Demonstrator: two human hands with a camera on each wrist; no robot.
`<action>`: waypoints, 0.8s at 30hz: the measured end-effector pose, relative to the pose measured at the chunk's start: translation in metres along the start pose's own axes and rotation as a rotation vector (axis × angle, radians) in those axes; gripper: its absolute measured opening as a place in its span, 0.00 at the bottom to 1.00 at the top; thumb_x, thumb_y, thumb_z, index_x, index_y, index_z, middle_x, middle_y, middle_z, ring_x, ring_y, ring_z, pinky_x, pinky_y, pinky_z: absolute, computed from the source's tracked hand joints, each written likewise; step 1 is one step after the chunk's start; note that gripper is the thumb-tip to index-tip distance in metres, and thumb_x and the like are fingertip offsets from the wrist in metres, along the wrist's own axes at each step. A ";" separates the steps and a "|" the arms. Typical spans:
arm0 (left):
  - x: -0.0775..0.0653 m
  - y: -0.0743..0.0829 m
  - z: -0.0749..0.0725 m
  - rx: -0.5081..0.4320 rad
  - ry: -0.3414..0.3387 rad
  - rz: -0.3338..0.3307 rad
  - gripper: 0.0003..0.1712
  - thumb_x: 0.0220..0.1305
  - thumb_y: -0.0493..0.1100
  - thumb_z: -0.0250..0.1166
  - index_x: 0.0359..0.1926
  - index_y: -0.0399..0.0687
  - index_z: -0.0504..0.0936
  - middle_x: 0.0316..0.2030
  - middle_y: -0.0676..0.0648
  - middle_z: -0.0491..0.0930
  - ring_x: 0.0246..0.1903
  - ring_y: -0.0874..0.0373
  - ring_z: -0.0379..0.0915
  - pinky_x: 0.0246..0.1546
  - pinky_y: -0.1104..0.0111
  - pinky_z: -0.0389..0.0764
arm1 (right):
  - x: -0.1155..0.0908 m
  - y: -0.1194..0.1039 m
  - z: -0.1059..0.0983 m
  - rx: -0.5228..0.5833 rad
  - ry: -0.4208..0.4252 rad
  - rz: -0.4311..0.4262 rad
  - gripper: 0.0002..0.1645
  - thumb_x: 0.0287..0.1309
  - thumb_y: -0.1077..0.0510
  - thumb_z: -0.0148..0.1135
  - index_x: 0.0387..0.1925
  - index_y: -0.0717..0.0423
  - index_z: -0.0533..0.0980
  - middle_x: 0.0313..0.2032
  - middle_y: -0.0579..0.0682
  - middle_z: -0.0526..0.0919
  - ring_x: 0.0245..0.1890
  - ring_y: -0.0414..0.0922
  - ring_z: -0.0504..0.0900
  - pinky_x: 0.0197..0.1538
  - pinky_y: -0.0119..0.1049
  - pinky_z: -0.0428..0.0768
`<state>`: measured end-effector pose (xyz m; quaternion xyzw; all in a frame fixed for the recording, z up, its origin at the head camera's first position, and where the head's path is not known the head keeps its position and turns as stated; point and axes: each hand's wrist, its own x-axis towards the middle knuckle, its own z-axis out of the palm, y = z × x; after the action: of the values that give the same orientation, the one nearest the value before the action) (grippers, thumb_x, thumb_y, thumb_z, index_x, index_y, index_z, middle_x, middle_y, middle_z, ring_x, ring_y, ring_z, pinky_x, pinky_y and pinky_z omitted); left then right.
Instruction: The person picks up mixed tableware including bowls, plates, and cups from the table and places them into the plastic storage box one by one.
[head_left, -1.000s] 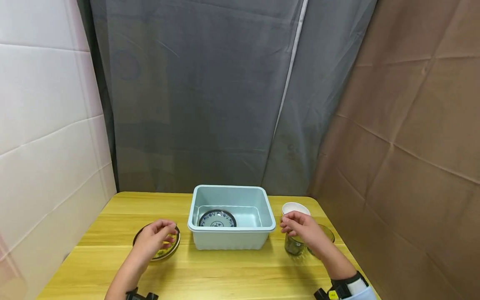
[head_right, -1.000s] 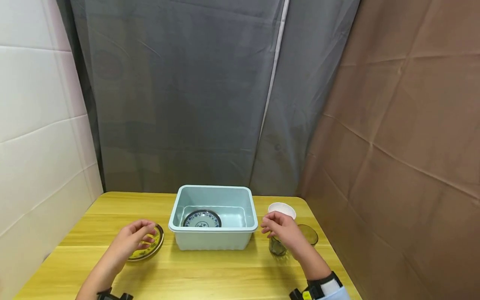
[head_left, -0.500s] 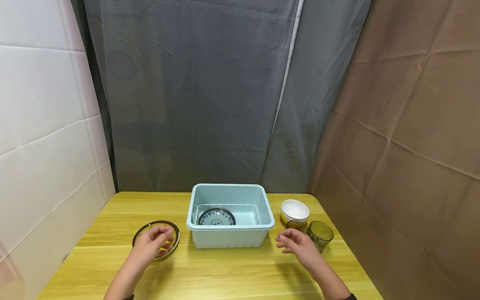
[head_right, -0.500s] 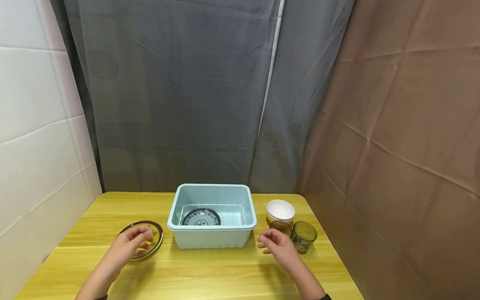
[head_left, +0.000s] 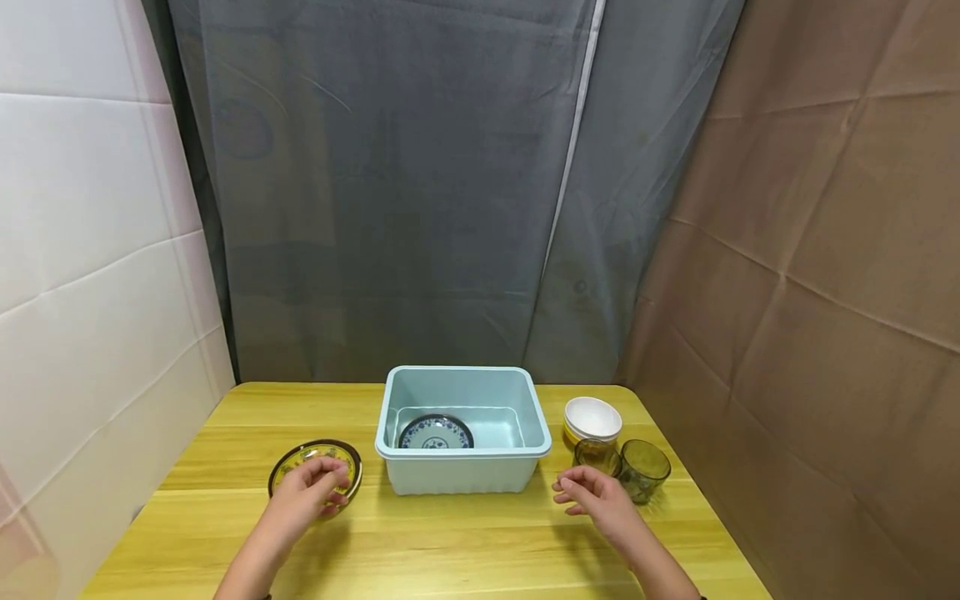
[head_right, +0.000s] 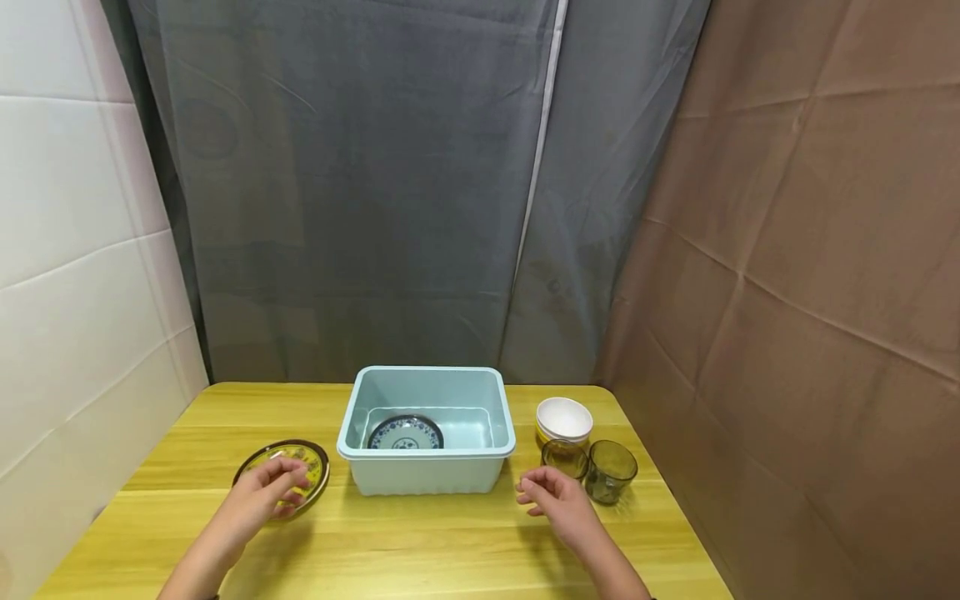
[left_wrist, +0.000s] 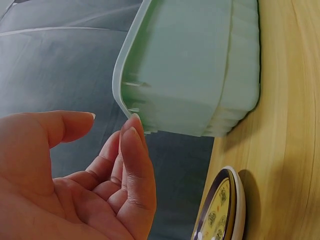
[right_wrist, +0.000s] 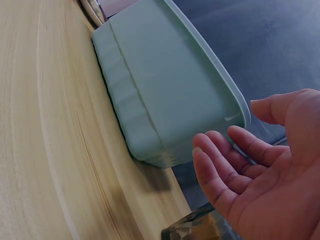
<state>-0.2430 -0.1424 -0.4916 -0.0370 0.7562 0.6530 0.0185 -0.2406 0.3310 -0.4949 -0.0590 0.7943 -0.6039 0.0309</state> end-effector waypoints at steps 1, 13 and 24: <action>0.000 0.000 0.000 0.000 0.001 0.000 0.18 0.83 0.44 0.65 0.61 0.33 0.80 0.46 0.41 0.86 0.41 0.48 0.85 0.41 0.60 0.89 | 0.000 0.000 0.000 0.000 -0.001 -0.003 0.21 0.83 0.55 0.62 0.59 0.72 0.78 0.54 0.66 0.87 0.50 0.52 0.90 0.52 0.47 0.90; 0.018 -0.007 -0.039 0.536 0.194 0.085 0.21 0.81 0.49 0.64 0.59 0.34 0.83 0.49 0.39 0.86 0.46 0.45 0.83 0.43 0.53 0.82 | -0.002 0.005 0.002 0.013 -0.007 0.014 0.20 0.82 0.55 0.63 0.57 0.71 0.79 0.51 0.61 0.88 0.49 0.53 0.90 0.53 0.49 0.89; 0.050 -0.023 -0.076 0.795 0.242 -0.016 0.26 0.77 0.47 0.68 0.58 0.24 0.80 0.50 0.26 0.84 0.38 0.40 0.83 0.32 0.52 0.81 | -0.001 0.010 0.005 0.006 -0.026 0.028 0.18 0.83 0.55 0.62 0.55 0.70 0.79 0.50 0.61 0.88 0.48 0.55 0.90 0.53 0.51 0.89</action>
<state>-0.2889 -0.2224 -0.5075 -0.1092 0.9459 0.3009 -0.0526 -0.2391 0.3288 -0.5060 -0.0557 0.7928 -0.6049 0.0497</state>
